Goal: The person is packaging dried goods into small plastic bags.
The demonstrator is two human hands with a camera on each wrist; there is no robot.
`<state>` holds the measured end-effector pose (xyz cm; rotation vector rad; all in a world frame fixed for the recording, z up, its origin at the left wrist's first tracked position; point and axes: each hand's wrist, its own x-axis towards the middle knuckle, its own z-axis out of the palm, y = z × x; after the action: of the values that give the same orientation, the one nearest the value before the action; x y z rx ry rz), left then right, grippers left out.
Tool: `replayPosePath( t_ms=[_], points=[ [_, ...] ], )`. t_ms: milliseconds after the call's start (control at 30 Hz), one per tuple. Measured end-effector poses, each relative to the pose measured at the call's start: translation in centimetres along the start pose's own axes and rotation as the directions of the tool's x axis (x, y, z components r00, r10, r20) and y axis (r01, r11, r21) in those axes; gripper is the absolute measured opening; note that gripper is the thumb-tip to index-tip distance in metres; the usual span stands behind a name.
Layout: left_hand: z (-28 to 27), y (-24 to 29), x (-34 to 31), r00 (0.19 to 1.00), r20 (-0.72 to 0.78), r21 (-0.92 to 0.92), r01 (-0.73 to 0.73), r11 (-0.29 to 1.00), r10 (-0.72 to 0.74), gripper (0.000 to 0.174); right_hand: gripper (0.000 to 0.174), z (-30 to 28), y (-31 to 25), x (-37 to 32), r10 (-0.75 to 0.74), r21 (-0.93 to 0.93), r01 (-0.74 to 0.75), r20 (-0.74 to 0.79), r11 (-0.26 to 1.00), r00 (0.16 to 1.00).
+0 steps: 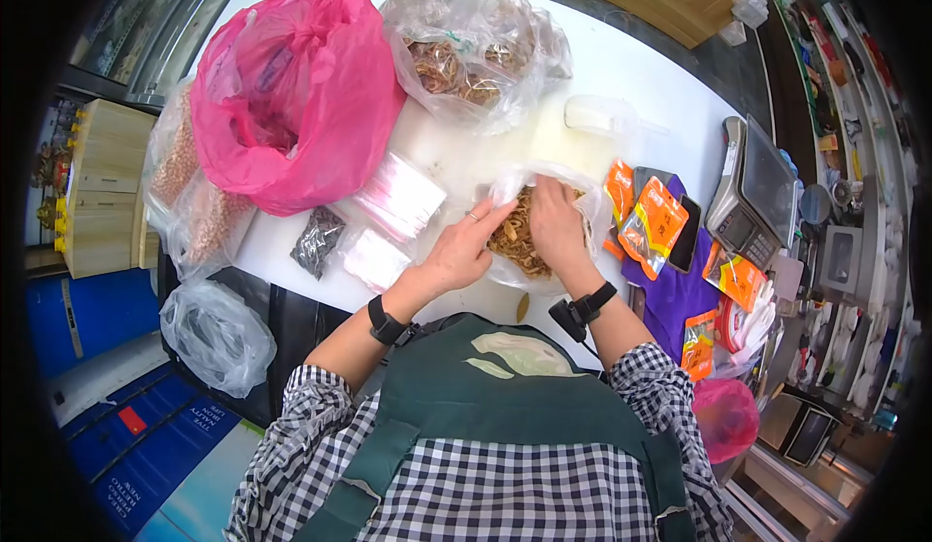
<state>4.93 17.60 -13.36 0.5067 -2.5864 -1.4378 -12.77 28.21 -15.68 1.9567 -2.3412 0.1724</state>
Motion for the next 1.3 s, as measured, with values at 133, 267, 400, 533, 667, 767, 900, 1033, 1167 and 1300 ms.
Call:
replayPosePath(
  t_ms=[133, 267, 400, 533, 667, 767, 900, 1033, 1167, 1300],
  points=[
    [-2.8, 0.9, 0.5, 0.989, 0.138, 0.021, 0.051, 0.998, -0.053, 0.057, 0.020, 0.2, 1.3, 0.0, 0.168, 0.076, -0.187, 0.211, 0.979, 0.963],
    [-5.3, -2.1, 5.3, 0.921, -0.370, -0.054, -0.155, 0.986, 0.125, 0.044, 0.018, -0.9, 0.6, -0.4, 0.115, 0.194, -0.146, 0.166, 0.970, 0.979],
    [-8.0, -5.5, 13.5, 0.767, -0.642, -0.054, -0.063, 0.997, 0.013, 0.042, 0.016, -1.0, -0.7, -0.8, 0.109, 0.294, -0.122, 0.060, 0.948, 0.992],
    [-10.1, -8.7, 18.7, 0.838, -0.535, 0.324, 0.318, 0.891, -0.105, 0.041, 0.018, -1.3, -0.7, -1.5, 0.136, 0.363, -0.147, 0.056, 0.920, 0.989],
    [-10.4, -11.7, 20.4, 0.849, -0.517, 0.293, 0.290, 0.911, -0.104, 0.033, 0.019, -1.2, -0.2, -2.6, 0.164, 0.383, -0.191, 0.101, 0.904, 0.981],
    [-11.2, -9.8, 20.4, 0.683, -0.709, -0.020, 0.232, 0.973, -0.178, 0.027, 0.018, -1.0, 0.0, -3.2, 0.189, 0.380, -0.204, 0.078, 0.902, 0.979],
    [-12.3, -6.1, 18.6, 0.755, -0.372, -0.839, -0.025, 0.543, -0.541, 0.022, 0.019, -0.6, -0.2, -3.3, 0.184, 0.401, -0.215, 0.114, 0.890, 0.976],
    [-12.4, -4.2, 17.0, 0.779, -0.302, -0.796, 0.110, 0.595, -0.549, 0.024, 0.018, -0.5, -0.4, -3.2, 0.155, 0.403, -0.185, 0.106, 0.896, 0.982],
    [-12.0, -4.7, 16.7, 0.738, -0.289, -0.751, 0.221, 0.622, -0.610, 0.026, 0.018, -0.6, -0.5, -3.2, 0.153, 0.410, -0.185, 0.109, 0.893, 0.982],
    [-11.7, -5.5, 16.6, 0.742, -0.263, -0.733, 0.262, 0.628, -0.616, 0.027, 0.017, -0.4, -0.4, -3.3, 0.156, 0.405, -0.188, 0.111, 0.895, 0.982]
  ],
)
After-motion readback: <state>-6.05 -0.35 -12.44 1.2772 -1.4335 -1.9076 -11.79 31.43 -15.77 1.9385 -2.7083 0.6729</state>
